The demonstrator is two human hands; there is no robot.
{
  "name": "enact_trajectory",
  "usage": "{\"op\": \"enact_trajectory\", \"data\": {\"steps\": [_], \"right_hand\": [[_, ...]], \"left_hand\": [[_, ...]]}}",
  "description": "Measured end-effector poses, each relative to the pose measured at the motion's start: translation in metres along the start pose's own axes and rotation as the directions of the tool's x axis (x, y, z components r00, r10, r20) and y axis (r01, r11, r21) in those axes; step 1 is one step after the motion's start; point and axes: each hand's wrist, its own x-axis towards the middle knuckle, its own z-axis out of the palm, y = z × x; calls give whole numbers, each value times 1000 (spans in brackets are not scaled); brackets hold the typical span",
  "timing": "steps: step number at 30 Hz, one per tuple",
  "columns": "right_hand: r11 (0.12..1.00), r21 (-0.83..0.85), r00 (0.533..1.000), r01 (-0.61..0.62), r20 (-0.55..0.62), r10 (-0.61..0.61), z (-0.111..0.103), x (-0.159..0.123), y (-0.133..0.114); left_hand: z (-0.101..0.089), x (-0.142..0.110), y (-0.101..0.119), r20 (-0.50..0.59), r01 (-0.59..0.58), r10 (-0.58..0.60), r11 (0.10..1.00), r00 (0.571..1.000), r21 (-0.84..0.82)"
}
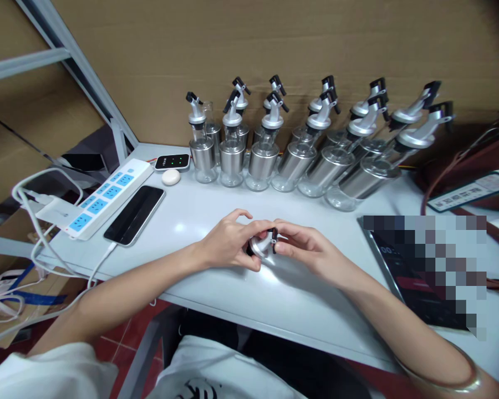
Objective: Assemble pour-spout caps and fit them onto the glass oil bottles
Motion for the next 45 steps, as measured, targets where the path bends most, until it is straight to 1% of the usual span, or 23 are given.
{"op": "enact_trajectory", "data": {"steps": [4,6,8,10,12,15,18,20,23,25,26,27,28,29,30,31,32,33,34,37,39,40,45], "right_hand": [[986,-149,996,73,-43,-81,3,-1,3],[971,-222,993,84,-63,-101,5,-2,4],[967,-241,992,84,-66,-103,6,-3,4],[982,-172,995,81,-48,-91,6,-3,3],[997,-50,998,56,-13,-57,5,-2,0],[996,91,1000,-15,6,15,3,-1,-3],[989,145,995,-12,-99,26,4,0,-2],[987,159,989,7,-146,16,5,0,-2],[985,168,980,45,-200,-11,8,-1,-5],[978,198,967,64,-256,-11,9,-2,-7],[974,216,962,67,-274,-5,10,-3,-8],[971,232,958,66,-287,3,10,-3,-9],[968,242,956,64,-294,10,10,-3,-9],[967,245,954,63,-299,14,10,-3,-10],[968,244,952,62,-307,16,9,-2,-10],[969,240,949,62,-316,17,9,-2,-10],[970,235,945,63,-326,18,8,-1,-10],[971,229,942,62,-334,19,7,0,-10],[973,223,940,59,-341,21,7,0,-10],[978,197,935,60,-355,14,4,1,-11],[982,176,931,67,-364,2,2,2,-11],[983,168,929,70,-371,-3,1,2,-12],[988,141,916,70,-402,-8,-3,3,-12]], "left_hand": [[1,0,0,10,35,-35,999,999,-1],[3,0,1,4,13,-13,1000,1000,-6],[5,-1,2,-22,-22,22,999,1000,-24],[6,-2,3,-88,-52,48,998,995,-40],[7,-2,2,-154,-55,48,998,987,-42],[7,-1,0,-135,-28,23,999,991,-35],[8,1,0,-97,23,-25,1000,995,-16],[9,1,2,-108,19,-20,1000,994,-5],[7,2,5,-181,-48,44,999,983,-17],[-2,4,1,-301,-54,44,998,953,-25],[-9,6,-4,-407,-25,4,999,914,-45],[-20,10,-11,-536,22,-60,997,842,-79],[-33,14,-21,-676,79,-164,985,719,-155],[-49,20,-33,-780,140,-310,950,543,-281],[-66,26,-47,-821,172,-371,928,434,-329],[-83,33,-61,-829,196,-413,910,377,-364],[-100,40,-76,-818,220,-459,888,347,-405],[-114,47,-90,-791,245,-506,862,344,-444],[-126,53,-102,-750,271,-549,835,368,-479],[-145,70,-126,-588,343,-636,768,500,-540],[-145,78,-133,-482,377,-663,736,573,-563],[-144,80,-134,-439,389,-669,723,599,-571],[-139,83,-135,-326,405,-658,706,679,-582]]}}
